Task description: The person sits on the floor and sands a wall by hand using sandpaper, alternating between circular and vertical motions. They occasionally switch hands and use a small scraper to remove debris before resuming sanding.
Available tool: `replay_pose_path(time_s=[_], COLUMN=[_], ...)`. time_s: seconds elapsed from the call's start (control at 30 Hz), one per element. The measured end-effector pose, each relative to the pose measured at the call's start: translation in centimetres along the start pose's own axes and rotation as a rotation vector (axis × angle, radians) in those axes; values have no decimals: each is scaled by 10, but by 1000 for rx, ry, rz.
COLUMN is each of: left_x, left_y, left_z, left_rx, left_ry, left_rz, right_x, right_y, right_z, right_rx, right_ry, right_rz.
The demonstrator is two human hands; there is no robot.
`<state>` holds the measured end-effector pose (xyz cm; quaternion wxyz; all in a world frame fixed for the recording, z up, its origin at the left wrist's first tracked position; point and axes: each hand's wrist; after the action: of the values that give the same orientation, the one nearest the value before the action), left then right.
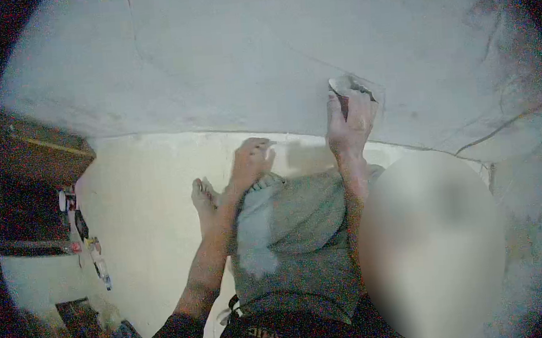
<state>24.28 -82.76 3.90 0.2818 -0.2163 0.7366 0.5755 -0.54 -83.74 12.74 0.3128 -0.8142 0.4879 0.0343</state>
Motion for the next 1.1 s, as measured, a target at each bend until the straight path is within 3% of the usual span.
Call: replay_pose_path(time_s=[0.07, 0.13, 0.2, 0.33, 0.43, 0.5, 0.53, 0.6, 0.63, 0.73, 0.87, 0.97, 1.0, 1.1], left_x=[23, 31, 30, 25, 33, 34, 32, 29, 27, 25, 30, 25, 26, 30], left_y=[4, 7, 6, 10, 4, 4, 6, 10, 11, 20, 12, 11, 12, 15], left_z=[4, 7, 9, 7, 6, 4, 4, 4, 5, 5, 6, 8, 8, 7], left_rx=[-46, 99, 62, -33, 15, -8, -30, -39, -50, -114, -89, -60, -60, -57], left_ry=[-36, -174, -182, -173, -125, -156, -183, -192, -199, -217, -234, -215, -211, -226], left_rz=[-26, -272, -264, -180, -249, -270, -295, -258, -224, -251, -204, -197, -201, -204], right_x=[1, 2, 0, 5, 9, 10, 9, 6, 9, 10, 13, 25, 11, 16], right_y=[3, 5, 5, 2, 5, 10, 9, 6, 10, 12, 20, 27, 12, 12], right_z=[-1, -1, 1, 3, 4, 1, 0, -2, 2, 9, 5, 5, 5, 12], right_rx=[-34, -56, 55, 77, 42, -143, -140, 460, 462, -90, -81, 167, -69, -239], right_ry=[-7, 1, -23, 49, 19, 105, 105, 280, 280, 15, 42, 325, 67, -68], right_rz=[-20, -36, -58, -59, -39, -46, -41, -409, -406, 55, -73, -271, -12, 117])
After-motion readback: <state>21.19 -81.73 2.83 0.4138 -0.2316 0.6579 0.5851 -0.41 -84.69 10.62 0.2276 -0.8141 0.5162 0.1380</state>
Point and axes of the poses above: each hand's wrist, its own z-axis away from the middle knuckle, its own x-axis out of the palm, y = z × x, and after that the axes turned 7 degrees about -x, right-handed
